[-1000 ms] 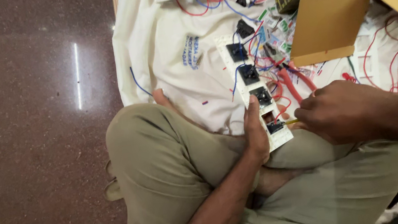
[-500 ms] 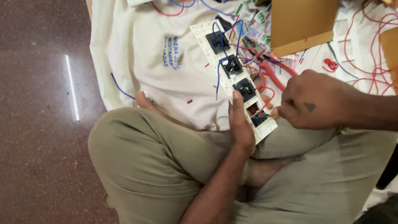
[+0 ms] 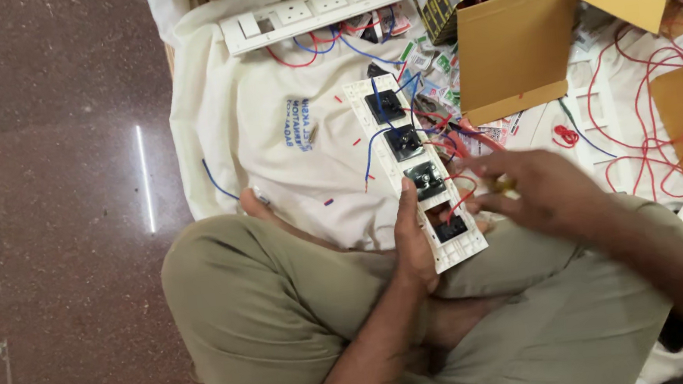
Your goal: The person wires electrical switches on a mounting plate using a screwdriver and pliers.
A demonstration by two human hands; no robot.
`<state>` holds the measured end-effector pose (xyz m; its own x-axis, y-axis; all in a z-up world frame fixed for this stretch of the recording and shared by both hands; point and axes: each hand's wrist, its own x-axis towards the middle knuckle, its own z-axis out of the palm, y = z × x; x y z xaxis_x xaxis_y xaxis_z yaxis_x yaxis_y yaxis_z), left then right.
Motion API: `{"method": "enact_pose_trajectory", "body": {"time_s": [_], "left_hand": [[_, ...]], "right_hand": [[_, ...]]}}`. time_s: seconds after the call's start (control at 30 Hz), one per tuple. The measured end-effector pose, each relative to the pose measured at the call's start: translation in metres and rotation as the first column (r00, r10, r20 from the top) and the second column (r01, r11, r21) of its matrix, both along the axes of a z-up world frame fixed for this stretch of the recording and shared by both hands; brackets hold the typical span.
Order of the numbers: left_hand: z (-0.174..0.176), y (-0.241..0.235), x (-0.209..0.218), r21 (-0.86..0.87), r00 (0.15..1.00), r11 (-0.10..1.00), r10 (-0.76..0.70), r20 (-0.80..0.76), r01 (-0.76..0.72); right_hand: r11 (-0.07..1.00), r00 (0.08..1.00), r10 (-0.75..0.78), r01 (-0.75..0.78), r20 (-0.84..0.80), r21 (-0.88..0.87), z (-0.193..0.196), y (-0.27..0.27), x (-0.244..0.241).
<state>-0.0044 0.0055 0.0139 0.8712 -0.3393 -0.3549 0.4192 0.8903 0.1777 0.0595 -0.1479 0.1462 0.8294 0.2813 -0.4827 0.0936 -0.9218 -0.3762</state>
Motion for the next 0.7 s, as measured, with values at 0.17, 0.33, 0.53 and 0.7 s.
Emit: {"method": "enact_pose_trajectory", "body": {"time_s": [0.17,0.33,0.53,0.7], "left_hand": [[0.000,0.001,0.000,0.061,0.997,0.998,0.034,-0.066,-0.030],[-0.003,0.001,0.001,0.092,0.992,0.988,0.121,0.029,-0.124],[0.024,0.009,0.003,0.094,0.996,0.995,0.031,0.079,-0.038],[0.024,0.007,0.001,0.043,0.981,0.987,-0.160,0.109,0.156]], "right_hand": [[0.939,0.928,-0.011,-0.119,0.372,0.324,-0.043,-0.005,-0.021],[0.779,0.924,-0.377,0.274,0.071,0.564,-0.077,0.007,-0.032],[0.413,0.745,-0.639,0.543,-0.192,0.731,-0.071,-0.006,-0.013],[0.459,0.654,-0.700,0.721,-0.289,0.519,-0.072,-0.015,0.003]]}}
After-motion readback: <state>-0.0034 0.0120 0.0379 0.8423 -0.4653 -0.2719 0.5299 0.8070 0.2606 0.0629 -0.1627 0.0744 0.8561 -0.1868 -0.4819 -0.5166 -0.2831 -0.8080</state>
